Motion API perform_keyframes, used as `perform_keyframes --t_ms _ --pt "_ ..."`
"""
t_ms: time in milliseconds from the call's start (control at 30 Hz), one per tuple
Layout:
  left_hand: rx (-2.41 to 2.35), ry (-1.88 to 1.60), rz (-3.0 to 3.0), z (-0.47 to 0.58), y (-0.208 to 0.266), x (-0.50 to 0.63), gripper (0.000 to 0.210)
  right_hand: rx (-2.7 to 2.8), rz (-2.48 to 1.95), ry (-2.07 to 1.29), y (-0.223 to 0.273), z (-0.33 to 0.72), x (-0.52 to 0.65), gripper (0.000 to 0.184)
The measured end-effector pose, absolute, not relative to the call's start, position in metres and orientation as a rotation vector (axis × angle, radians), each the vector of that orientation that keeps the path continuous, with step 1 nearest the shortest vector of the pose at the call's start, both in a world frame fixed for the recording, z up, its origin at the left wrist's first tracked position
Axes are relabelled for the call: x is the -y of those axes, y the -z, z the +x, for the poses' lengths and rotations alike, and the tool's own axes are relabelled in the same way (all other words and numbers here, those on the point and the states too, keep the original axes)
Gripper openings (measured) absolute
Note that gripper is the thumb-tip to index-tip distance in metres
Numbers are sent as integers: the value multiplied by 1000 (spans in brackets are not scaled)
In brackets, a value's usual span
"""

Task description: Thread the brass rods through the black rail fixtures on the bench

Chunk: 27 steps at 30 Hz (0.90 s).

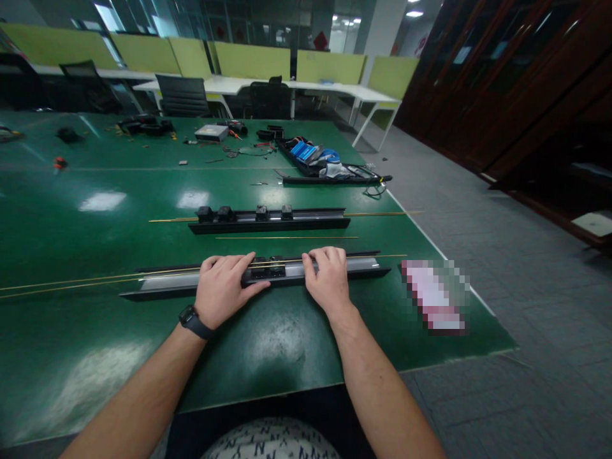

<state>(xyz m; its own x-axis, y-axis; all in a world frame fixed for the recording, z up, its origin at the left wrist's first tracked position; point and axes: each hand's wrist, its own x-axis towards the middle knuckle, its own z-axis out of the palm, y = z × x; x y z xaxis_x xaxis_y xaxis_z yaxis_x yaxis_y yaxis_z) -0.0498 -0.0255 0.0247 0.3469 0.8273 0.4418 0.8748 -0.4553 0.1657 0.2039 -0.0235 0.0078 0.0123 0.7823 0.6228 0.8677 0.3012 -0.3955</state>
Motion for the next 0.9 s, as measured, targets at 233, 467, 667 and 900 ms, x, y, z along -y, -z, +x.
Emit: perform_keyframes --t_ms 233,467,667,900 --pt "1575 734 -2504 -50 -26 26 63 1784 -1493 126 -7 204 23 25" --pt "1570 731 -2499 -50 -25 25 64 1766 -1469 126 -9 204 24 21" --pt "1575 722 -2497 -50 -23 25 63 1798 -1473 117 -8 202 24 22" --pt "1573 735 -2499 -50 -25 25 63 1766 -1504 147 -9 206 23 25"
